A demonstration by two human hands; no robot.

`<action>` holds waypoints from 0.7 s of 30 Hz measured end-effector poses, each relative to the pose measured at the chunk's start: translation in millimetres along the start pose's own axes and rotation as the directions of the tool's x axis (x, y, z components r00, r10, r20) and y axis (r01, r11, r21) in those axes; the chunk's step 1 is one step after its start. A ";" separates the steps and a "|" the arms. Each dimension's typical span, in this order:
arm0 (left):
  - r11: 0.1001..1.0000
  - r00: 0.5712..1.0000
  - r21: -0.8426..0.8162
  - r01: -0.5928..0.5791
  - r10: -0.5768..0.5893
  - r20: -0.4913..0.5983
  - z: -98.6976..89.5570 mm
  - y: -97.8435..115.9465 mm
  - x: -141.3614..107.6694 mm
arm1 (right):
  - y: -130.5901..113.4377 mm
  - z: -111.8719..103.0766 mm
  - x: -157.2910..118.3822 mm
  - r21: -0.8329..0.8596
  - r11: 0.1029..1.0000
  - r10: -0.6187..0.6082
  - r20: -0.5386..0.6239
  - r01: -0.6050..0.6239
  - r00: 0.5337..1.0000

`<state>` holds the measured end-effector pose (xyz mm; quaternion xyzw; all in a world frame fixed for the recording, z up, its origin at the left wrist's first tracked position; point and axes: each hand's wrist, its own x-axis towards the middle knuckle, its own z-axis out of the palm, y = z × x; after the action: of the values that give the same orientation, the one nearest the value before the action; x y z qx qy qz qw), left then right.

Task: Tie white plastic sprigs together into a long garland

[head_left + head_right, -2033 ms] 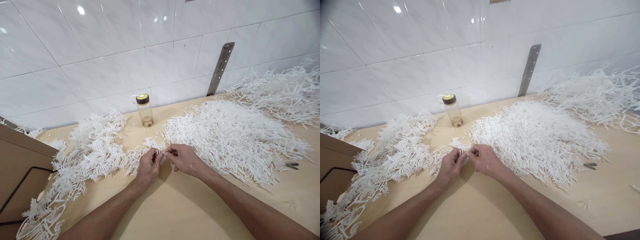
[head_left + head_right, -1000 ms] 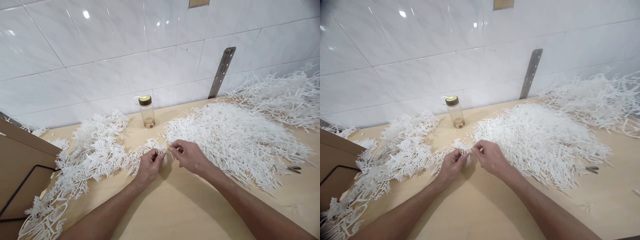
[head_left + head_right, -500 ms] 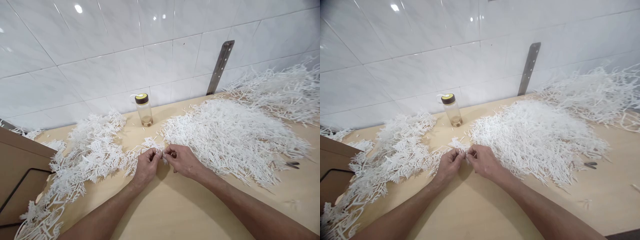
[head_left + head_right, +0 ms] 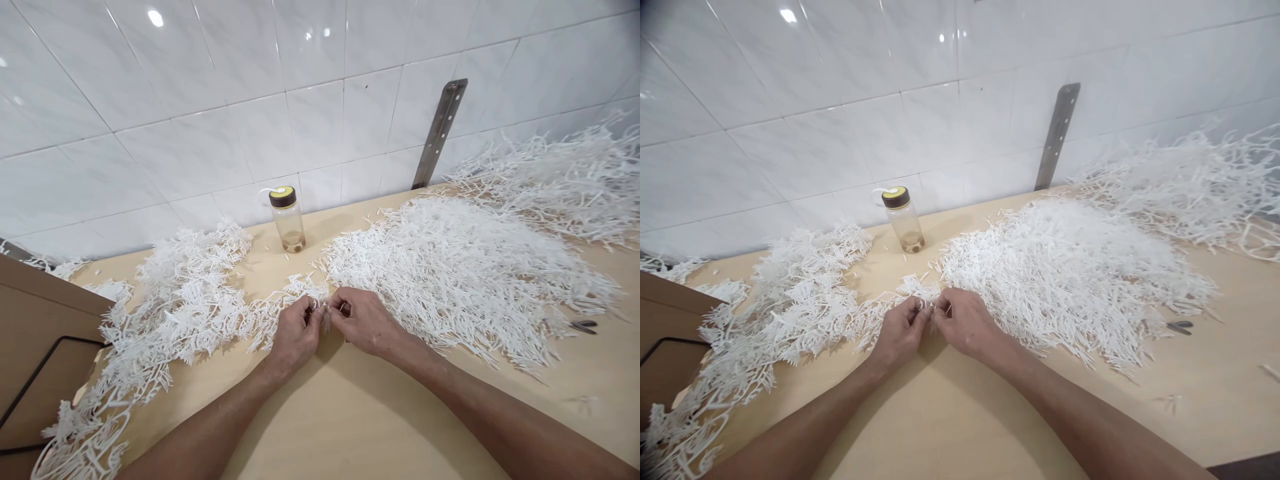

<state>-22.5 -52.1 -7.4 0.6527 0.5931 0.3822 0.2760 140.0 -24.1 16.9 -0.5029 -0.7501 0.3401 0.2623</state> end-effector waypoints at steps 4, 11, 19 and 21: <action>0.996 0.992 0.076 -0.035 0.026 0.122 -4.0 1.8 4.5 | 6.7 9.3 0.4 -0.140 0.986 -0.102 -0.037 0.096 0.994; 0.995 0.982 -0.062 0.080 -0.068 0.175 -7.5 2.2 15.4 | 4.6 18.8 0.7 -0.343 0.930 -0.161 -0.048 0.135 0.986; 0.955 0.968 -0.292 0.054 0.021 0.249 -7.2 -0.8 4.8 | 9.5 3.9 9.6 -0.463 0.885 -0.131 -0.162 0.041 0.978; 0.925 0.963 -0.377 0.052 0.054 0.265 -5.0 -1.6 2.1 | 16.7 -8.0 13.6 -0.426 0.905 -0.129 -0.266 0.004 0.955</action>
<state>-27.5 -50.3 -5.6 0.6333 0.4639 0.3971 0.4754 150.7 -5.0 9.8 -0.5655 -0.7762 0.0841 0.2657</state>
